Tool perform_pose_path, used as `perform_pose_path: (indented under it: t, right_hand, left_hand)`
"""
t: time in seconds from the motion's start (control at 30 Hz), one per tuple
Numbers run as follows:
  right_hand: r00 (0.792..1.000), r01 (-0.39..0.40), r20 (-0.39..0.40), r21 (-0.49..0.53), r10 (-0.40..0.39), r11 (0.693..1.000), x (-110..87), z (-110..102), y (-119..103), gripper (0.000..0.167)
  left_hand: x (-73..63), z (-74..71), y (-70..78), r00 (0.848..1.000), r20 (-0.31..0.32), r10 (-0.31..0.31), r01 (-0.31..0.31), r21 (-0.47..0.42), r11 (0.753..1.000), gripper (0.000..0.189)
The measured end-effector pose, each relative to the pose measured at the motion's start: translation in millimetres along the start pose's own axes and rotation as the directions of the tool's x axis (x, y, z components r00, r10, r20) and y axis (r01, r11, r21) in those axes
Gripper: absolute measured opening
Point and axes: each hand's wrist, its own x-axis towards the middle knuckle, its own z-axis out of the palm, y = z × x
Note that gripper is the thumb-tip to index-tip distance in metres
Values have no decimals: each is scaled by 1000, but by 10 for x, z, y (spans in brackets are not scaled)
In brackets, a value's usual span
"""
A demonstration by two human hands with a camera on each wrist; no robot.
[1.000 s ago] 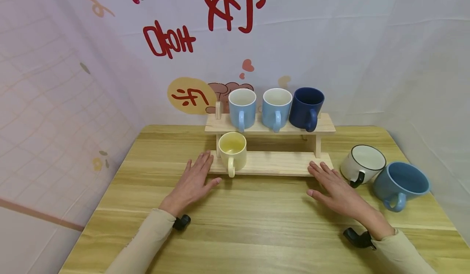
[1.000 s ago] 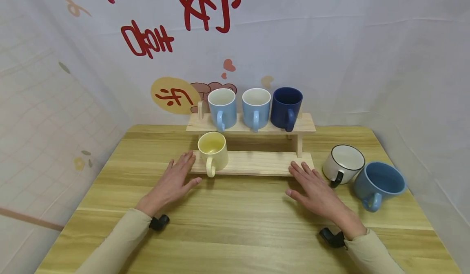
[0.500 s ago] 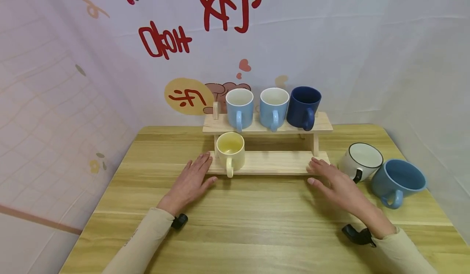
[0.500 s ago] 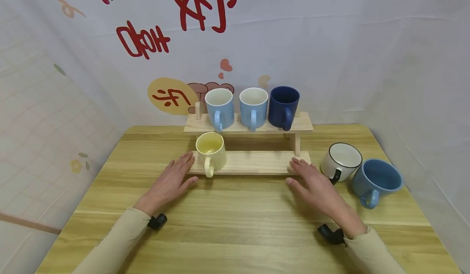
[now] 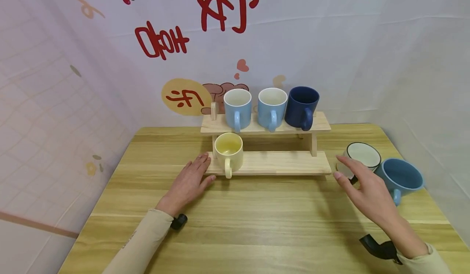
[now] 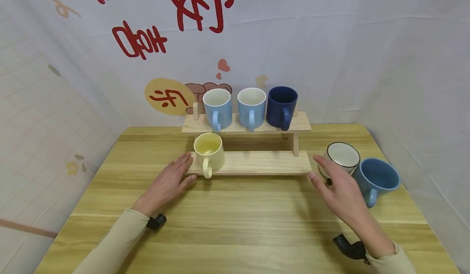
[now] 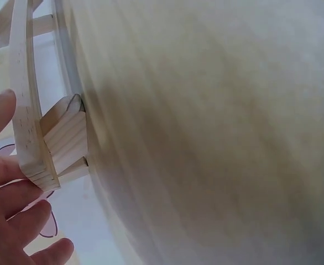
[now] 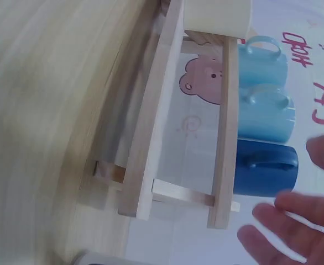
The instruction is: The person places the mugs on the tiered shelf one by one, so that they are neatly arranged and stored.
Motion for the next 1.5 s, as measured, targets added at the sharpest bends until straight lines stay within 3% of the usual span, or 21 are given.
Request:
perform_pose_path:
  t: [0.13,0.3,0.73,0.97,1.17,1.27,1.4,1.5]
  right_hand:
    - [997,-33,-67,28,35,999,-73,-58,27,51]
    - [989,-114,-84,59,118,992,-156,-123,74,47]
    - [960,-279,28,72,278,957,-443,-149,280,47]
    - [952,-307,55,118,303,944,-534,-61,353,50]
    - [921,-379,166,158,353,912,-517,-3,422,52]
    - [893,-428,219,141,393,893,-502,9,472,55]
    - [840,-516,289,172,458,839,-456,25,527,63]
    - [823,-551,309,235,476,801,-417,43,567,67]
  left_hand:
    - [20,-12,-15,1000,-24,19,-19,8,1000,61]
    - [45,-38,-42,999,-31,29,-28,39,999,56]
    - [143,-86,-42,998,-34,49,-49,14,999,51]
    - [128,-82,-31,999,-11,44,-44,11,999,53]
    - [121,-98,-13,999,1,49,-49,15,999,52]
    - [120,-104,-9,998,4,55,-55,19,998,52]
    - [119,-105,-12,998,9,55,-55,19,998,52]
    - [116,-105,-16,998,6,59,-59,15,998,52]
